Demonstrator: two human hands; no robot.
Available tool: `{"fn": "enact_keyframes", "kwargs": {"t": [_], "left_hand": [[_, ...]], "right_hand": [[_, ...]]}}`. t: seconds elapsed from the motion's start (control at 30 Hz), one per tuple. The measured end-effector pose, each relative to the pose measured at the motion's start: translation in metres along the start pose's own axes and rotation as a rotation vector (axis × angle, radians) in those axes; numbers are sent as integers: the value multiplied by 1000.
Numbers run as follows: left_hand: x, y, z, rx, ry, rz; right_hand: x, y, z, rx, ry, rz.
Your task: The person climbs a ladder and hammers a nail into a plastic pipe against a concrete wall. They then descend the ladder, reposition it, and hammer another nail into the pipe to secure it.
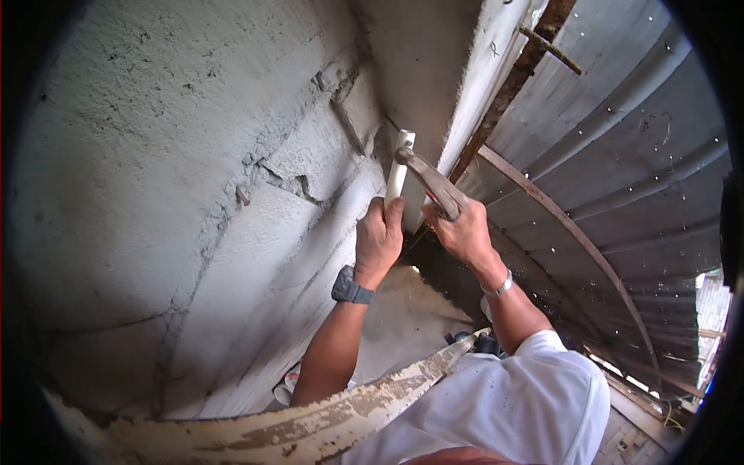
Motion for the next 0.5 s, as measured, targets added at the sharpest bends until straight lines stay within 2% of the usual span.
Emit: {"fn": "enact_keyframes", "kwargs": {"t": [0.03, 0.07, 0.1, 0.17, 0.2, 0.23, 0.3, 0.33, 0.37, 0.43, 0.5], "left_hand": [[-4, 3, 4, 0, 2, 11], [2, 6, 6, 30, -36, 37], [2, 9, 6, 65, -58, 42], [5, 11, 4, 143, -69, 104], [5, 14, 4, 154, -62, 118], [3, 17, 4, 165, -56, 130], [3, 21, 2, 160, -56, 131], [4, 22, 1, 80, -50, 83], [2, 22, 0, -3, -42, 28], [-8, 27, 4, -15, 8, -20], [3, 30, 4, 80, -109, 121]], "right_hand": [[3, -13, 4, -18, -26, 44], [6, -31, 13, -9, -20, 264], [11, -33, 19, 101, -22, 249], [5, -50, 29, -364, 69, 459], [1, -57, 26, -605, 21, 546], [0, -50, 19, -607, 24, 553], [-6, -25, 2, 48, 122, 199], [-25, -14, -5, 16, -50, -75], [-24, -10, -2, 157, -133, -334], [-20, -36, 9, 36, -14, 141], [5, -27, 22, -353, 92, -14]]}}
Point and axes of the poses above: each hand's wrist, its own x-axis away from the middle knuckle, its own z-axis out of the back of the hand, y = z × x, the point moved 3 cm from there along -x, towards the middle knuckle, and after that the axes turned 8 degrees about -x, right-handed, at the moved point
